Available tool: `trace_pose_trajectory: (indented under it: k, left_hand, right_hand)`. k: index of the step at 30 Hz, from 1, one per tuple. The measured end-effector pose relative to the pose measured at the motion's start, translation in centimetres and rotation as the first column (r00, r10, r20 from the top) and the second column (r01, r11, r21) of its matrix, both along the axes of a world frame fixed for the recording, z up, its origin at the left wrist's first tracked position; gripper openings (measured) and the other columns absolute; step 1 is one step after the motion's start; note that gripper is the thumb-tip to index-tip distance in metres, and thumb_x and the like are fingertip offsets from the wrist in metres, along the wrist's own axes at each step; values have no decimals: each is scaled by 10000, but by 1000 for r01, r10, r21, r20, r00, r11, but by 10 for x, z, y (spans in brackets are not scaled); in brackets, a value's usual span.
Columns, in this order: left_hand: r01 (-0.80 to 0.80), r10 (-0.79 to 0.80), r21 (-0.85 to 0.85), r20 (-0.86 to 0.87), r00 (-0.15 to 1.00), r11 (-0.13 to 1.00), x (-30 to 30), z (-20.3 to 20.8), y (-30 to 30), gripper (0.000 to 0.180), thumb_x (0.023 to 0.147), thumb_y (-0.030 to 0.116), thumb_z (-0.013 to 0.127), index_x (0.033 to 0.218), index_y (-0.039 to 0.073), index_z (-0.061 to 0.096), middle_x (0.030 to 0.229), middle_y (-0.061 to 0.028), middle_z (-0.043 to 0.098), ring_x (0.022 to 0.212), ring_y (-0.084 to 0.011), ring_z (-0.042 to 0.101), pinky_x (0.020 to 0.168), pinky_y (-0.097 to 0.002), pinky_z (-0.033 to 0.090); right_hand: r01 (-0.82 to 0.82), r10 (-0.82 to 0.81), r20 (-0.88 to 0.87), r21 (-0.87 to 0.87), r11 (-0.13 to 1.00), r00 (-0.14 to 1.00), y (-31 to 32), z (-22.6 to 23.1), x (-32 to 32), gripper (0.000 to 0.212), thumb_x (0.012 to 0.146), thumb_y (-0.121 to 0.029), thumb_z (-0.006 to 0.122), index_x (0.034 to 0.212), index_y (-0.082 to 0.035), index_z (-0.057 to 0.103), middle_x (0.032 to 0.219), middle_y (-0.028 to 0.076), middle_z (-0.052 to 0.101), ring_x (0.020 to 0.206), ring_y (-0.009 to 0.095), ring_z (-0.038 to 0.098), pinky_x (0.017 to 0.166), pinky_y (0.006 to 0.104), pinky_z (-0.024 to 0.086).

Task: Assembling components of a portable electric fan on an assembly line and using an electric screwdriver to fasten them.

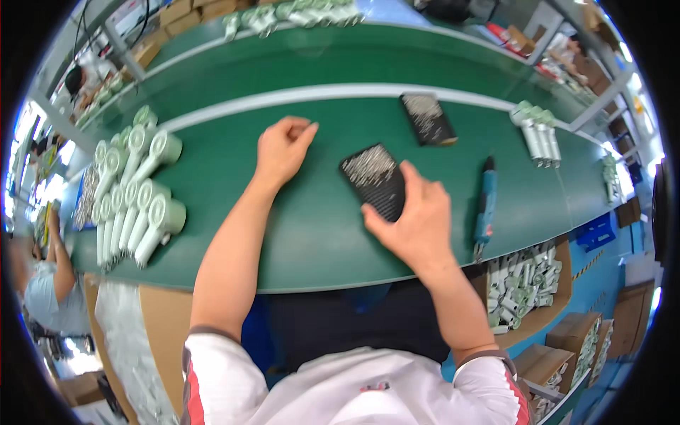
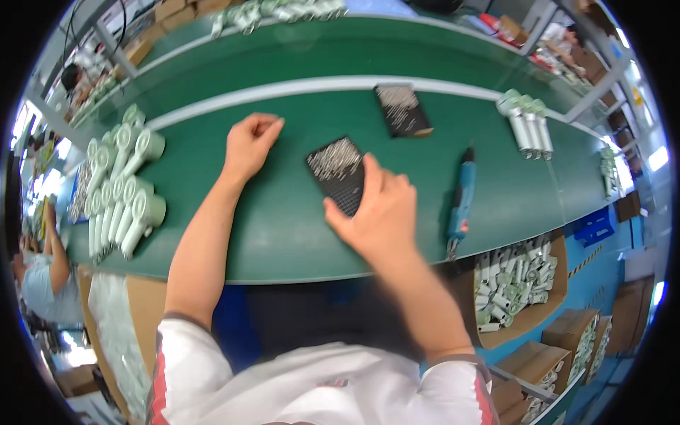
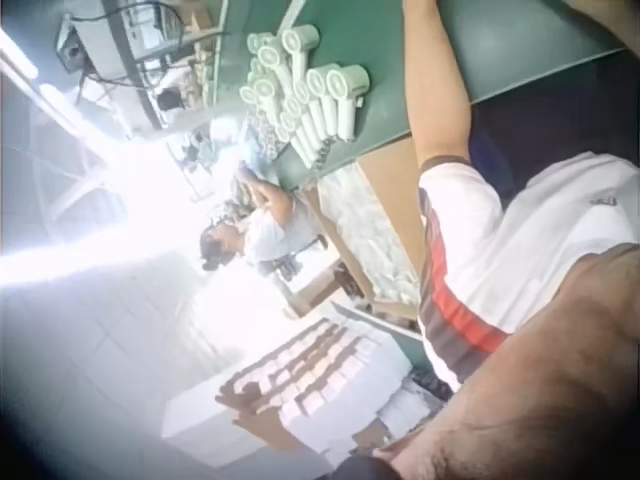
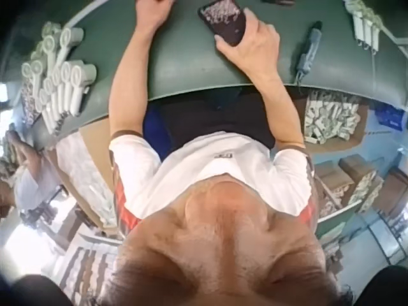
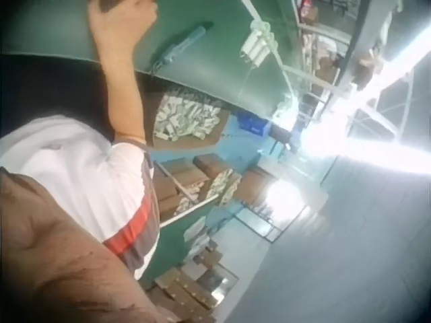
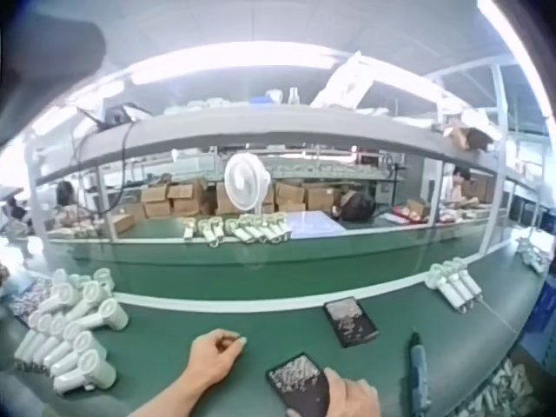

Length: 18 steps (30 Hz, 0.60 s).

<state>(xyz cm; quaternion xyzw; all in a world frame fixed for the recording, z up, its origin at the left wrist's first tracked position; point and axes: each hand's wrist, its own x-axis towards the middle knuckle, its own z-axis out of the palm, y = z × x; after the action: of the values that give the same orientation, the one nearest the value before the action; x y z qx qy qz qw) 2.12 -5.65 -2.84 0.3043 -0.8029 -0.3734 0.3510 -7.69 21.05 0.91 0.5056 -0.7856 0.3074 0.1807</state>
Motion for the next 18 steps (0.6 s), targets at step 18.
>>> trace_pose_trajectory:
  k: [18]
  left_hand:
    - [-18, 14, -43, -101, 995, 999, 8, -13, -6, 196, 902, 156, 797, 1014, 2, 748, 683, 11, 625, 608, -55, 530, 579, -241, 467]
  right_hand:
    - [48, -64, -40, -328, 943, 997, -56, 251, -133, 479, 893, -400, 789, 1071, 41, 727, 821, 163, 736, 768, 215, 715, 706, 347, 559]
